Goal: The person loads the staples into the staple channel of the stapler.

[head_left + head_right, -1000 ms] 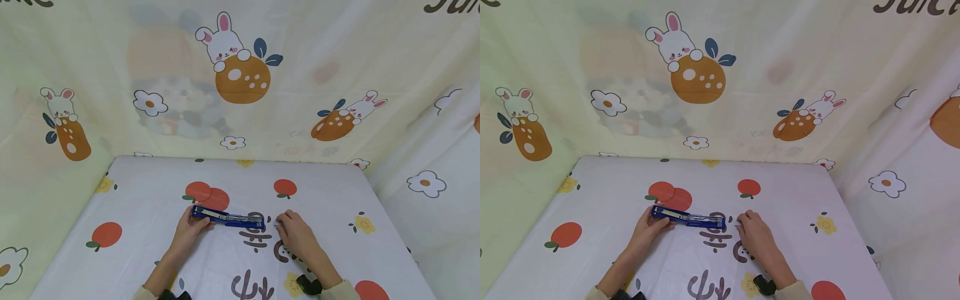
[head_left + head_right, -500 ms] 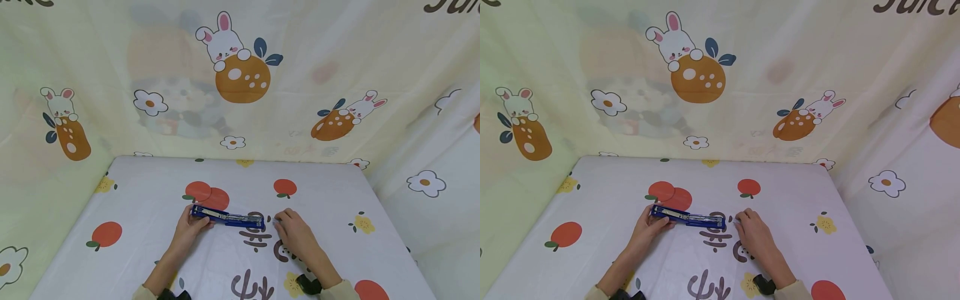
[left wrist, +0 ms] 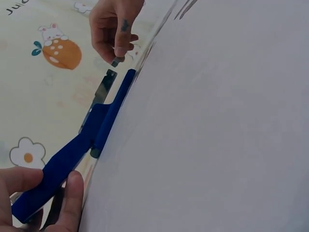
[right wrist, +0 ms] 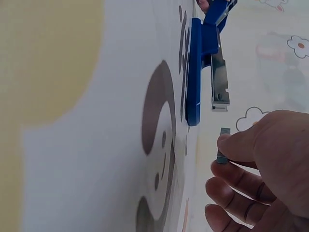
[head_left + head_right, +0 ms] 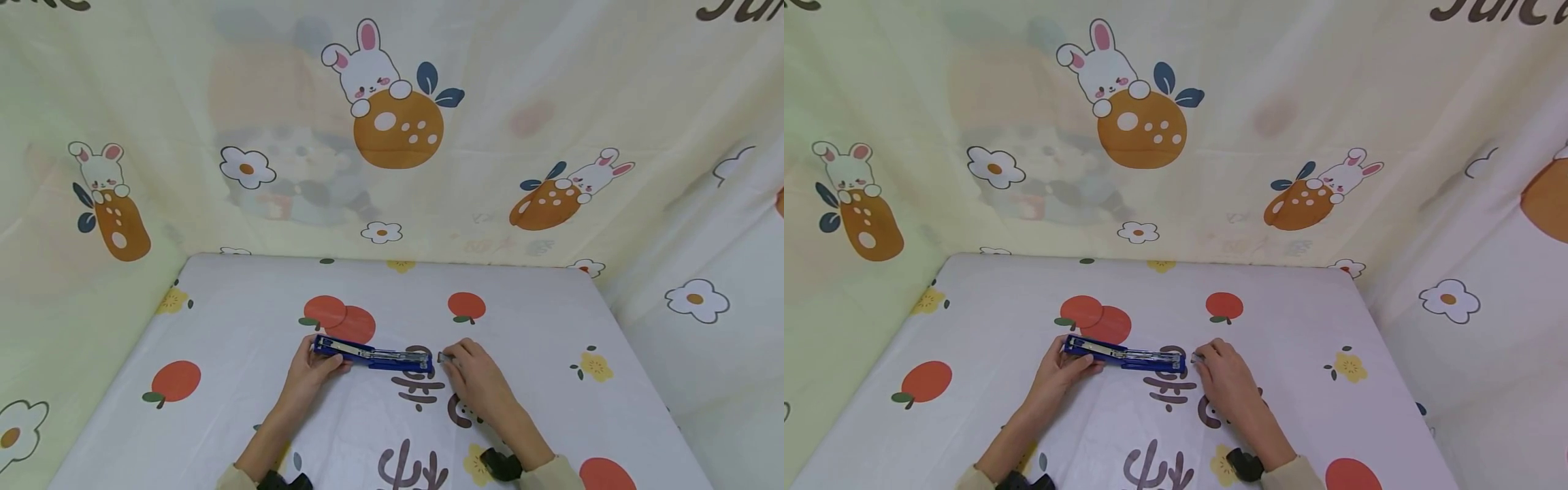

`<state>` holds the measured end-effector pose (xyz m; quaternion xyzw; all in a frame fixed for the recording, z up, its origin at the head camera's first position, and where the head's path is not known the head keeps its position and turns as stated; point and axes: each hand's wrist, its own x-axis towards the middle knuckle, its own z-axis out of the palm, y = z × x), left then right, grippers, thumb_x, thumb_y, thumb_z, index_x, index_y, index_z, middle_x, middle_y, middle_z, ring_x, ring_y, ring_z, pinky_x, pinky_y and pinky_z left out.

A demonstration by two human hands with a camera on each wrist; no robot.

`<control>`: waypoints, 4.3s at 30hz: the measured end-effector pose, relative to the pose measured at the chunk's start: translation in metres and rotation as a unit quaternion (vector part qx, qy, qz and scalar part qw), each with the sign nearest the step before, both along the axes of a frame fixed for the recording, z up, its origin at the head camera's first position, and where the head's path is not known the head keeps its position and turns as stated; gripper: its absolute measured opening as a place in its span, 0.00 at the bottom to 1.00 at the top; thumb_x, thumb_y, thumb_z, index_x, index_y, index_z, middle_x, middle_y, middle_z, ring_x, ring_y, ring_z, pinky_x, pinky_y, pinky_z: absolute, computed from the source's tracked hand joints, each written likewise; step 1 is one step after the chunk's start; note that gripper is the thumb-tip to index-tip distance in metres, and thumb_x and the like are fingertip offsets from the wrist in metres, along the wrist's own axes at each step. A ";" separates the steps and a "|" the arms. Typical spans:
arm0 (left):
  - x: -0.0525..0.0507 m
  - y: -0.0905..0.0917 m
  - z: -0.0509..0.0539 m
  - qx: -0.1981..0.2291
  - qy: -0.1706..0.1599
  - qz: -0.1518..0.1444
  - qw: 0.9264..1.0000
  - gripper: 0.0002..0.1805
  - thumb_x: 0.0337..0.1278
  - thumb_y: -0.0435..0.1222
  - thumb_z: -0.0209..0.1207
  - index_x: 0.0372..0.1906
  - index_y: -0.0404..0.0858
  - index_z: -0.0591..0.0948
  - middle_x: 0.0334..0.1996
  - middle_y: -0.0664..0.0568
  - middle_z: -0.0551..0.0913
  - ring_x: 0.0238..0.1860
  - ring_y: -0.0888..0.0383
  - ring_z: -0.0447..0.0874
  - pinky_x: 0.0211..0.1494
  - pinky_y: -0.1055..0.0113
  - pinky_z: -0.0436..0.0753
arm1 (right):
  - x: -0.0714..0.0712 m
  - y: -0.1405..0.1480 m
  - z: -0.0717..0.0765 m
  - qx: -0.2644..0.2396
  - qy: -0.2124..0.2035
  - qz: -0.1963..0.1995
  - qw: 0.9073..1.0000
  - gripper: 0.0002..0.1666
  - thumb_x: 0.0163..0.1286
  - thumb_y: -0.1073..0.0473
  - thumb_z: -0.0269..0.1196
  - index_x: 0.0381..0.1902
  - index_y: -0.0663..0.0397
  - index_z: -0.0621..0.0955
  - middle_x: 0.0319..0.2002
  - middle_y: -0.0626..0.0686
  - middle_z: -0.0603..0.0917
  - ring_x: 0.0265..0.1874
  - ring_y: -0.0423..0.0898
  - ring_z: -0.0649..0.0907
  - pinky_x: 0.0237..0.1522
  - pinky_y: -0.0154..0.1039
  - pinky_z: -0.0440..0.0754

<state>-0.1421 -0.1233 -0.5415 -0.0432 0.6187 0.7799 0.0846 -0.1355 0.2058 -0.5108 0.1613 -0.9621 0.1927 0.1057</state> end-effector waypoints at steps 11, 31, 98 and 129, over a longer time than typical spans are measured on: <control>0.000 -0.001 0.001 -0.009 0.006 -0.006 1.000 0.34 0.72 0.25 0.60 0.76 0.36 0.60 0.65 0.28 0.78 0.46 0.53 0.93 0.56 0.64 0.91 | -0.001 -0.006 0.001 -0.012 0.021 0.011 1.000 0.11 0.71 0.62 0.72 0.50 0.55 0.87 0.46 0.52 0.85 0.47 0.47 0.83 0.55 0.47 0.90; -0.001 -0.002 -0.001 -0.013 0.002 -0.011 1.000 0.33 0.73 0.26 0.61 0.75 0.36 0.60 0.66 0.29 0.79 0.47 0.52 0.93 0.57 0.64 0.91 | -0.003 -0.011 -0.002 -0.017 0.027 0.017 0.999 0.12 0.70 0.62 0.72 0.50 0.55 0.87 0.46 0.52 0.85 0.47 0.47 0.83 0.55 0.46 0.90; 0.000 -0.002 0.000 -0.012 0.008 -0.012 1.000 0.31 0.72 0.25 0.60 0.73 0.35 0.61 0.66 0.29 0.79 0.46 0.54 0.93 0.56 0.65 0.91 | -0.004 -0.037 -0.003 -0.014 0.017 0.027 0.999 0.13 0.70 0.60 0.73 0.51 0.54 0.88 0.46 0.51 0.84 0.45 0.44 0.82 0.54 0.42 0.90; -0.001 -0.002 -0.001 -0.012 0.007 -0.004 1.000 0.31 0.71 0.24 0.61 0.73 0.35 0.62 0.64 0.29 0.80 0.44 0.54 0.94 0.54 0.64 0.92 | -0.005 -0.037 -0.004 -0.016 -0.018 0.019 1.000 0.12 0.72 0.59 0.71 0.52 0.53 0.88 0.47 0.51 0.84 0.45 0.44 0.82 0.55 0.42 0.90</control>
